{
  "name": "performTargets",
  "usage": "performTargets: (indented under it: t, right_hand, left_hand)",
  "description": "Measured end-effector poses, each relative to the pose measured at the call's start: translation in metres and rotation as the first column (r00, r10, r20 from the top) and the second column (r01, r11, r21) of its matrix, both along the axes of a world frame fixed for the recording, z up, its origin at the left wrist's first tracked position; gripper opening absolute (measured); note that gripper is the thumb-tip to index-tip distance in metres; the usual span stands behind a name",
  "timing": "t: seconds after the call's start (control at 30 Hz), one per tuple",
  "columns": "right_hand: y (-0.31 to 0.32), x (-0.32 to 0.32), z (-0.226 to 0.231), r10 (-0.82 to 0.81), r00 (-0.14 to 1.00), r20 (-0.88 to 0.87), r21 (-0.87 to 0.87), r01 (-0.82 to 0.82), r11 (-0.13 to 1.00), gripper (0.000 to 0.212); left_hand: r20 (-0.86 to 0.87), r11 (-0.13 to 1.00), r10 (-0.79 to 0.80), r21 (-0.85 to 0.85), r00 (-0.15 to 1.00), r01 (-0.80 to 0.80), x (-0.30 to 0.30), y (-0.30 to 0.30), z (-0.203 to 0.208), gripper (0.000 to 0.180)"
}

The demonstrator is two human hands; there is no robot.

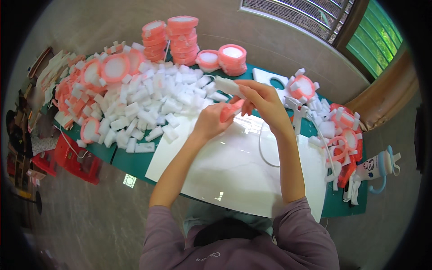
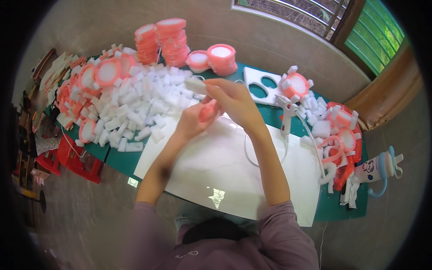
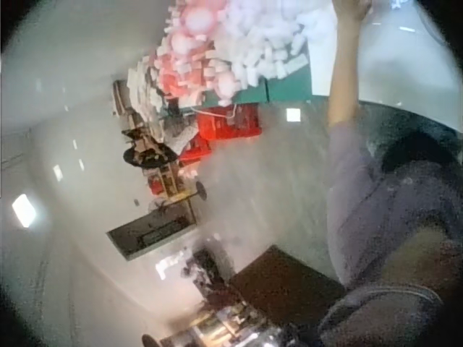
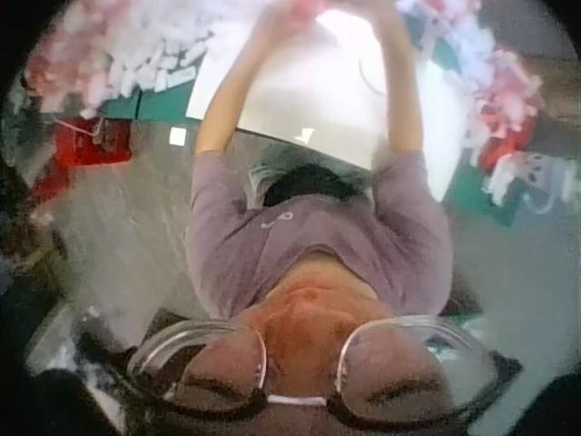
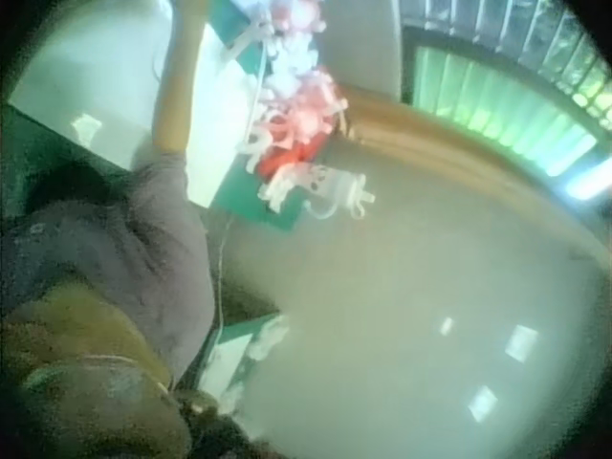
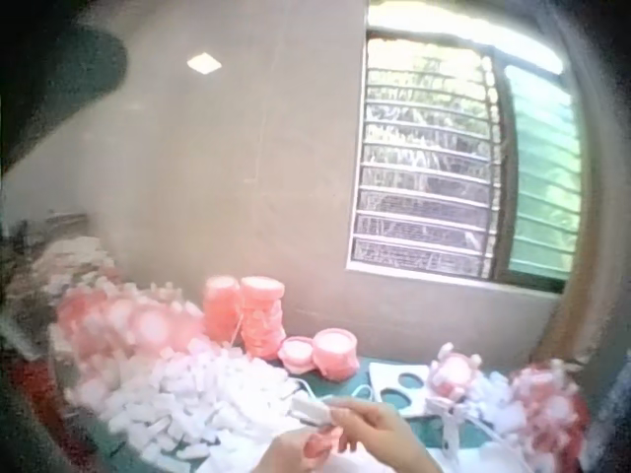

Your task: Assembling pink plastic rings and white foam cylinders using a hot glue gun.

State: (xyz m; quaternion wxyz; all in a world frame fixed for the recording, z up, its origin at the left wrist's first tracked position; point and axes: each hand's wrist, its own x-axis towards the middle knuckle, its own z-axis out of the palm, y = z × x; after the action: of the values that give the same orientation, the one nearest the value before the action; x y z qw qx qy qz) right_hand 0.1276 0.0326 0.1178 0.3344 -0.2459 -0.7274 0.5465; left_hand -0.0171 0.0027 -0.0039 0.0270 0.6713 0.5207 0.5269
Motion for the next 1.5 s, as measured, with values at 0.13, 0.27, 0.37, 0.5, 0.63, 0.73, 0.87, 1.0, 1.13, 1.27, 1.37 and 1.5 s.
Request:
performTargets:
  t: [0.13, 0.27, 0.37, 0.5, 0.63, 0.73, 0.87, 1.0, 1.13, 1.27, 1.37, 1.5]
  right_hand:
    - [0.013, 0.037, -0.026, -0.318, 0.945, 0.080, 0.349, 0.273, 0.897, 0.032]
    - [0.007, 0.035, -0.029, -0.389, 0.915, 0.110, 0.557, 0.268, 0.786, 0.032]
    - [0.010, 0.028, -0.045, -0.348, 0.920, 0.182, 0.629, 0.164, 0.760, 0.031]
    - [0.013, 0.021, -0.061, -0.356, 0.918, 0.172, 0.719, 0.130, 0.683, 0.030]
    - [0.015, 0.021, -0.064, -0.327, 0.928, 0.177, 0.699, 0.115, 0.706, 0.031]
    - [0.017, 0.019, -0.069, -0.288, 0.938, 0.192, 0.693, 0.078, 0.717, 0.031]
    - [0.011, 0.019, -0.062, -0.302, 0.907, 0.293, 0.657, 0.039, 0.753, 0.026]
    - [0.014, 0.019, -0.066, -0.315, 0.896, 0.314, 0.660, 0.032, 0.751, 0.031]
    - [0.018, 0.020, -0.072, -0.299, 0.916, 0.266, 0.674, 0.045, 0.737, 0.033]
    - [0.019, 0.021, -0.071, -0.292, 0.911, 0.292, 0.663, 0.027, 0.748, 0.031]
    - [0.019, 0.021, -0.071, -0.282, 0.912, 0.298, 0.658, 0.018, 0.753, 0.031]
    - [0.020, 0.022, -0.070, -0.244, 0.932, 0.267, 0.623, 0.027, 0.782, 0.031]
  left_hand:
    - [0.031, 0.984, 0.025, -0.176, 0.999, -0.019, -0.005, 0.001, 0.003, 0.028]
    - [0.066, 0.961, -0.008, -0.276, 0.998, 0.026, -0.008, 0.002, 0.003, 0.032]
    - [0.033, 0.941, 0.003, -0.339, 0.999, 0.009, -0.006, 0.000, 0.005, 0.032]
    - [0.053, 0.952, 0.000, -0.307, 0.999, 0.016, -0.004, 0.000, 0.005, 0.031]
    - [0.062, 0.935, 0.004, -0.355, 0.998, 0.018, -0.001, 0.000, 0.008, 0.029]
    - [0.032, 0.929, 0.007, -0.371, 0.999, 0.005, -0.002, 0.000, 0.009, 0.029]
    - [0.027, 0.913, 0.018, -0.409, 0.999, -0.005, -0.004, -0.001, 0.012, 0.028]
    - [0.005, 0.925, 0.000, -0.381, 1.000, 0.002, -0.004, 0.001, 0.008, 0.036]
    - [0.124, 0.947, -0.002, -0.318, 0.992, 0.042, 0.001, -0.001, 0.010, 0.057]
    - [0.022, 0.944, -0.071, -0.320, 0.997, 0.074, 0.001, -0.002, 0.009, 0.064]
    - [0.040, 0.947, -0.070, -0.311, 0.997, 0.079, 0.002, -0.002, 0.009, 0.063]
    - [0.012, 0.947, -0.072, -0.314, 0.997, 0.072, 0.002, -0.001, 0.008, 0.063]
